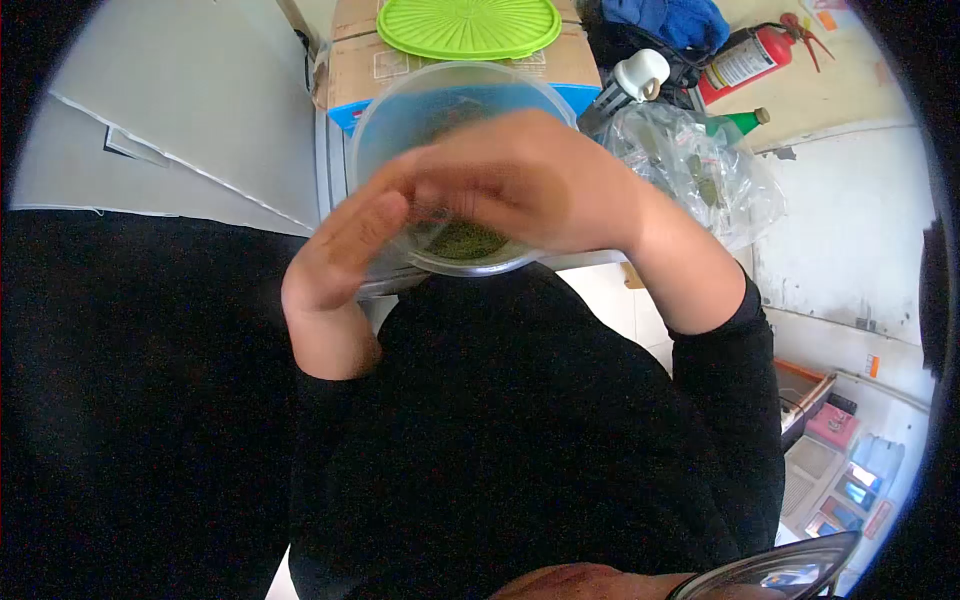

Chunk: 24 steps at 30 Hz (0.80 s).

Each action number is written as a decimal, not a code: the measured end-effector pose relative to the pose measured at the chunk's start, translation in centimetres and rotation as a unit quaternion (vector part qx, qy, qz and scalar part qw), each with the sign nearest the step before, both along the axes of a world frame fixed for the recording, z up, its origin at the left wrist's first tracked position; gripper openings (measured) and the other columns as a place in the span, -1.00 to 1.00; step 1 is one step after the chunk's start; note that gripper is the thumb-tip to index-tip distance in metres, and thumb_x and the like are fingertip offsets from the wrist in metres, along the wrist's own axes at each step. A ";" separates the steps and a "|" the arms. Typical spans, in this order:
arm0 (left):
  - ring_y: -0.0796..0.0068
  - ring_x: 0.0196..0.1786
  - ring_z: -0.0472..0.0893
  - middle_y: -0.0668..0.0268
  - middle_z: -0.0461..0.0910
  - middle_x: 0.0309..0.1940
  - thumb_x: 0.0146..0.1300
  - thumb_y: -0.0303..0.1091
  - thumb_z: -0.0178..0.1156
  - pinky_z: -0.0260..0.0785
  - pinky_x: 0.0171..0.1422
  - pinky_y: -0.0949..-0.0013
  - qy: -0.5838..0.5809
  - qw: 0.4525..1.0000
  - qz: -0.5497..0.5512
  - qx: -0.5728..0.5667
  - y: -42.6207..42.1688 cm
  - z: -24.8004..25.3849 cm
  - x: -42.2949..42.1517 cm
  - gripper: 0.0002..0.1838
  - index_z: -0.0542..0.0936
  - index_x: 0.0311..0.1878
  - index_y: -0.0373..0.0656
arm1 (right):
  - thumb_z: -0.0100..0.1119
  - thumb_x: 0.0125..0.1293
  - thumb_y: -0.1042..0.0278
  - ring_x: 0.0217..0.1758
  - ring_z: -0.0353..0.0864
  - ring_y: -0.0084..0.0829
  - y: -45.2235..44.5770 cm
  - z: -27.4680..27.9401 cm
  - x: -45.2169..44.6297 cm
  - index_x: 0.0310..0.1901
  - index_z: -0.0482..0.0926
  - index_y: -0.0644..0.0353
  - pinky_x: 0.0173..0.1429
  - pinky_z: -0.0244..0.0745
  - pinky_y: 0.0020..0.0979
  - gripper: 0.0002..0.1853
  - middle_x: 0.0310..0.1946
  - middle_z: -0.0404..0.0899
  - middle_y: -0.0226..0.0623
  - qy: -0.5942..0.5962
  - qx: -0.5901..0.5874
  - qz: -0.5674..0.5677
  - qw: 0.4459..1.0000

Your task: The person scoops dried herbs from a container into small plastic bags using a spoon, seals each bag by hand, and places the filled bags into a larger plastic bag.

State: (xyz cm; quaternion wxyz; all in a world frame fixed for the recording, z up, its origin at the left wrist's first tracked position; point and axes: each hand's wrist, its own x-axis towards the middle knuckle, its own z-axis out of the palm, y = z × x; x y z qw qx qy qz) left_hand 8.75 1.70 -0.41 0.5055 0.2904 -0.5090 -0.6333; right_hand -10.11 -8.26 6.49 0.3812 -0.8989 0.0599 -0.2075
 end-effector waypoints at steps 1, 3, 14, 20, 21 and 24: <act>0.33 0.25 0.37 0.12 0.39 0.15 0.40 0.01 -0.04 0.20 0.32 0.26 0.015 1.000 0.022 0.010 -0.1 -0.4 0.5 -0.31 0.16 0.38 -0.36 | 0.10 0.27 0.28 -0.19 0.57 0.02 -1.0 -0.7 1.0 -0.14 0.54 0.20 -0.17 0.47 -0.11 -0.79 -0.28 0.57 0.04 -0.026 0.005 -0.070 0.997; 0.33 0.26 0.34 0.12 0.37 0.15 0.37 0.12 -0.05 0.22 0.31 0.23 -0.002 0.993 0.115 -0.006 -0.3 0.8 1.0 -0.22 0.13 0.38 -0.38 | 0.10 0.27 0.29 -0.14 0.57 0.04 -3.0 -3.2 3.0 -0.09 0.54 0.20 -0.13 0.48 -0.10 -0.76 -0.25 0.58 0.04 -0.077 0.015 -0.208 0.975; 0.29 0.18 0.35 0.13 0.29 0.17 0.25 0.33 -0.04 0.18 0.30 0.20 -0.072 0.880 0.446 -0.146 -1.0 0.3 1.6 -0.03 0.07 0.40 -0.38 | 0.10 0.14 0.31 -0.20 0.66 0.00 -2.9 -15.2 6.0 -0.30 0.65 0.25 -0.08 0.56 -0.07 -0.78 -0.35 0.64 0.10 0.483 -0.101 -0.018 0.870; 0.07 0.28 0.31 -0.01 0.26 0.25 0.20 0.02 0.22 0.11 0.40 0.06 -0.021 0.864 0.480 -0.151 -1.1 0.9 0.9 -0.08 0.02 0.41 -0.35 | 0.05 0.22 0.28 -0.23 0.65 0.00 -4.5 -15.6 3.1 -0.28 0.65 0.30 -0.12 0.55 -0.13 -0.74 -0.35 0.63 0.07 0.498 0.004 -0.122 0.858; 0.02 0.30 0.30 -0.04 0.25 0.26 0.19 -0.09 0.26 0.08 0.43 0.04 -0.028 0.861 0.482 -0.159 -1.2 1.1 0.6 -0.10 0.00 0.41 -0.35 | 0.05 0.26 0.27 -0.20 0.65 0.00 -4.4 -15.1 3.2 -0.22 0.65 0.25 -0.11 0.53 -0.15 -0.74 -0.33 0.63 0.05 0.522 0.027 -0.129 0.842; 0.10 0.28 0.33 -0.02 0.27 0.23 0.00 -0.42 0.42 0.13 0.41 0.10 0.031 0.868 0.468 -0.163 -1.0 1.2 0.3 -0.02 0.00 0.41 -0.29 | 0.07 0.27 0.27 -0.23 0.65 -0.03 -4.7 -16.3 2.2 -0.20 0.66 0.17 -0.12 0.52 -0.15 -0.78 -0.33 0.63 0.04 0.359 0.204 -0.198 0.889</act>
